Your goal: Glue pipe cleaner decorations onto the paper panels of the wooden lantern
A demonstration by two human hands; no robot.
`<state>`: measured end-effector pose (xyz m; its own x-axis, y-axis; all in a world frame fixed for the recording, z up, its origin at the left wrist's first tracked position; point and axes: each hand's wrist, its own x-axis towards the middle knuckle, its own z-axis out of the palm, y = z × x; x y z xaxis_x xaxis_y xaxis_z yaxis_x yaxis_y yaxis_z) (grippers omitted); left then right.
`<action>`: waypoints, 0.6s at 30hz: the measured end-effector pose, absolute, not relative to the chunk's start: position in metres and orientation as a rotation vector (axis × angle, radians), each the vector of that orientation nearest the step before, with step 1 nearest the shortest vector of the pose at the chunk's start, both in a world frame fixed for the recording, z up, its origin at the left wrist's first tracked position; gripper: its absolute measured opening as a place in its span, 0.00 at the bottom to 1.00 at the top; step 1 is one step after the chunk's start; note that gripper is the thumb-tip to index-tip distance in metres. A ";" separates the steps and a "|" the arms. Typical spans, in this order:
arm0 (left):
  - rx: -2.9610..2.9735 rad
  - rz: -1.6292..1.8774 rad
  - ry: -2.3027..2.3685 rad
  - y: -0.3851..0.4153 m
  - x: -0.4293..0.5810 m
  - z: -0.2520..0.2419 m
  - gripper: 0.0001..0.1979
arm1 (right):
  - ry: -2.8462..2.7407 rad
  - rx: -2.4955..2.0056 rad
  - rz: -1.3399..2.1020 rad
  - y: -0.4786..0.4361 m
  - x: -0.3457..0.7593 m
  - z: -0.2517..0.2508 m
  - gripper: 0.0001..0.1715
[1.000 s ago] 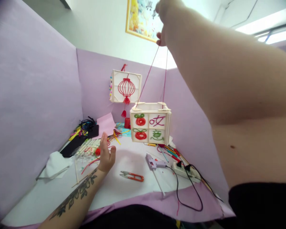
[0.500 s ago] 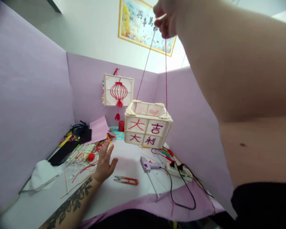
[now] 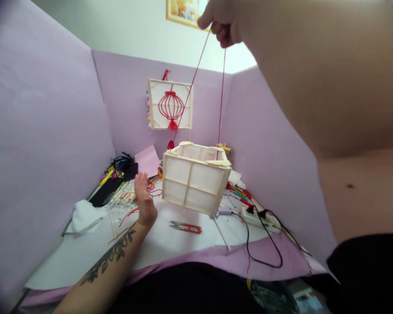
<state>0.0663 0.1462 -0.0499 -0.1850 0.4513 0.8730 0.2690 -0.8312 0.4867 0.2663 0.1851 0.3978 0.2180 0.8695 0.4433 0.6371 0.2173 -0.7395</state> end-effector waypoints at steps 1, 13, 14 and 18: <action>1.850 2.193 0.875 0.147 0.065 -0.046 0.39 | -1.510 -1.510 0.291 0.186 0.264 0.391 0.12; 1.446 2.221 1.059 0.160 0.057 -0.040 0.29 | -1.763 -1.548 0.032 0.219 0.259 0.315 0.27; 1.425 2.208 1.075 0.162 0.056 -0.041 0.29 | -1.783 -1.537 0.045 0.225 0.259 0.310 0.27; 1.321 2.156 1.113 0.169 0.054 -0.046 0.32 | -1.850 -1.547 0.066 0.242 0.250 0.289 0.23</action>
<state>0.0540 0.1686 -0.0462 -0.4877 0.6603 0.5711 0.0829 -0.6162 0.7832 0.2501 0.2420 0.2892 -0.0277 0.8766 0.4804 0.8404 0.2807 -0.4637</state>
